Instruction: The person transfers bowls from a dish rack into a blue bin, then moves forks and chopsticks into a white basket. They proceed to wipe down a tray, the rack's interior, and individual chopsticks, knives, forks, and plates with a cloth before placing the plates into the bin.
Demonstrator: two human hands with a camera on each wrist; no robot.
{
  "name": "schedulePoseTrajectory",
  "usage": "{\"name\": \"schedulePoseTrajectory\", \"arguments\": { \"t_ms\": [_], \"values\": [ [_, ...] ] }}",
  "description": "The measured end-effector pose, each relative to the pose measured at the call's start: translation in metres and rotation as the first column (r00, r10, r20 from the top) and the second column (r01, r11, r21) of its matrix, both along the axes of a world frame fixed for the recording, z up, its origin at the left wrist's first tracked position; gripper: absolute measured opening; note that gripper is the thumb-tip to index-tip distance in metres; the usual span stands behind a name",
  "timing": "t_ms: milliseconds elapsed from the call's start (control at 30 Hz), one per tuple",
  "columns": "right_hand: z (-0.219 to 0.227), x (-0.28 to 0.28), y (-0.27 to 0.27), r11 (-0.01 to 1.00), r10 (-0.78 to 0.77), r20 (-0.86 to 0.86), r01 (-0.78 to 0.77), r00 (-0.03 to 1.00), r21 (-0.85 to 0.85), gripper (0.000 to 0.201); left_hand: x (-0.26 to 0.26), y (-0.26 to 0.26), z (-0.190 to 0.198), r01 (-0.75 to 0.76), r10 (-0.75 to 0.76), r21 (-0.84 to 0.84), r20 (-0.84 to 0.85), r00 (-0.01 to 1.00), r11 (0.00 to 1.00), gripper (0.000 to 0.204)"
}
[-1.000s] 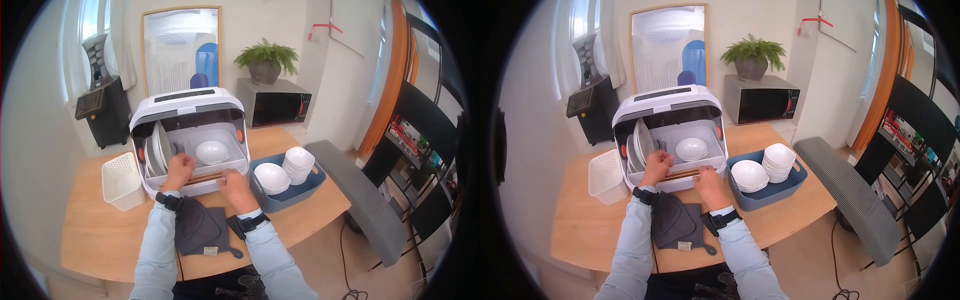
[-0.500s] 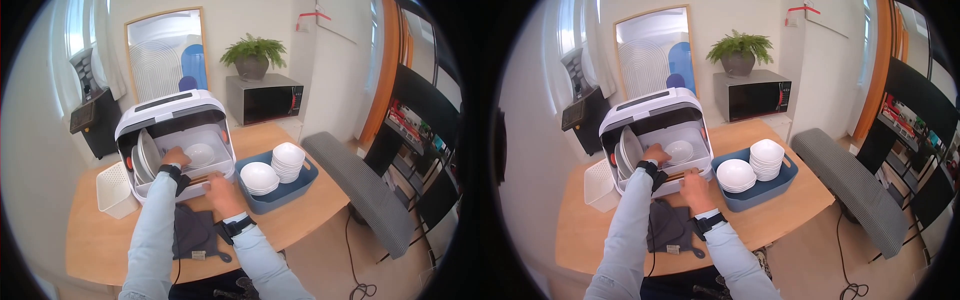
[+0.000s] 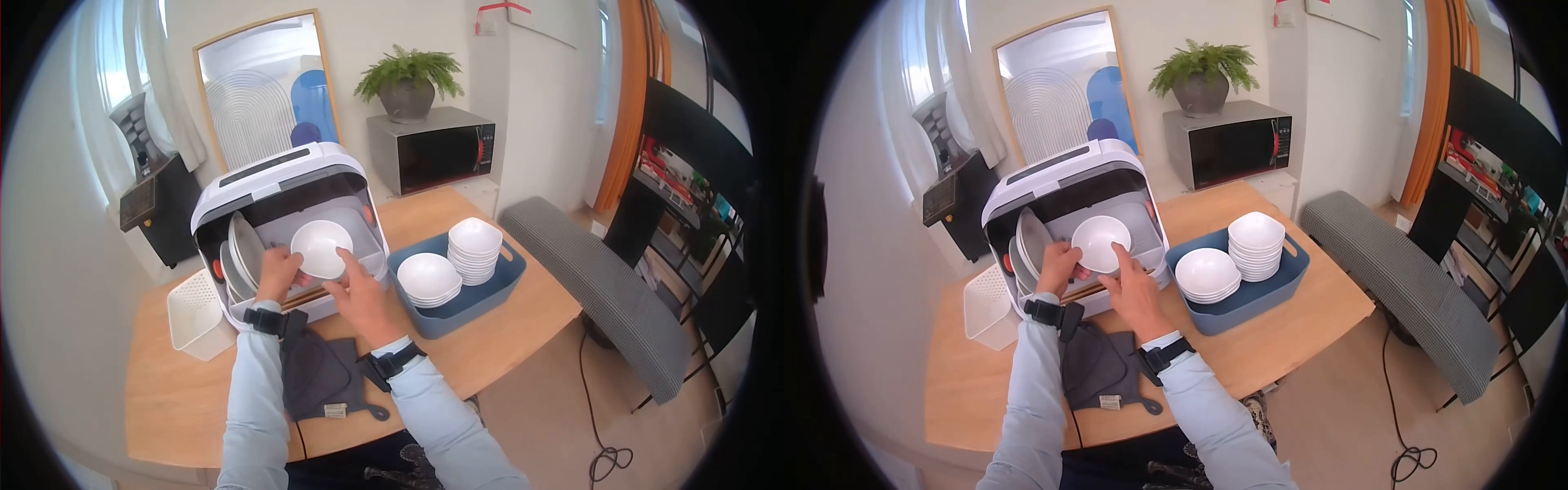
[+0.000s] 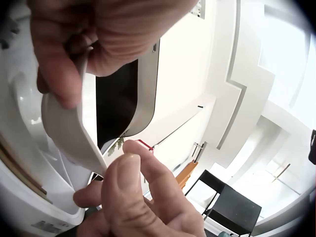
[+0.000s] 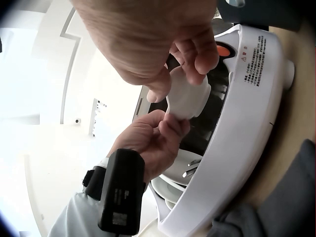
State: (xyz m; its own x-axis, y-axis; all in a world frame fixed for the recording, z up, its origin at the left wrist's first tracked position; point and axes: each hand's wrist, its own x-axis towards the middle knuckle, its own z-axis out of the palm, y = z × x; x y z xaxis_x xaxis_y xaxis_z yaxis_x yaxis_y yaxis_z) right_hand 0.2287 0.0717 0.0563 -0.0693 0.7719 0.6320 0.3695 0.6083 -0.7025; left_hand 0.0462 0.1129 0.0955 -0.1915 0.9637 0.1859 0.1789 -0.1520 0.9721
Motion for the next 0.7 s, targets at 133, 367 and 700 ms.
{"name": "schedulePoseTrajectory", "arguments": {
  "t_ms": [133,367,700],
  "values": [
    [-0.005,-0.005,0.001,0.986,0.018,-0.07,-0.006,0.997,0.165,0.04,0.017,-0.048,0.008,0.051,-0.063,0.092,0.125,0.99,0.994,0.019],
    [0.015,0.0,-0.014,0.944,0.045,-0.134,0.002,0.99,0.331,0.025,0.009,-0.069,0.015,0.132,-0.187,0.218,0.258,0.948,0.967,0.033],
    [0.043,0.049,-0.035,0.944,-0.229,-0.121,0.25,0.966,0.216,0.02,0.003,-0.056,0.008,0.053,-0.06,0.178,0.03,0.998,0.983,0.04]
  ]
}}
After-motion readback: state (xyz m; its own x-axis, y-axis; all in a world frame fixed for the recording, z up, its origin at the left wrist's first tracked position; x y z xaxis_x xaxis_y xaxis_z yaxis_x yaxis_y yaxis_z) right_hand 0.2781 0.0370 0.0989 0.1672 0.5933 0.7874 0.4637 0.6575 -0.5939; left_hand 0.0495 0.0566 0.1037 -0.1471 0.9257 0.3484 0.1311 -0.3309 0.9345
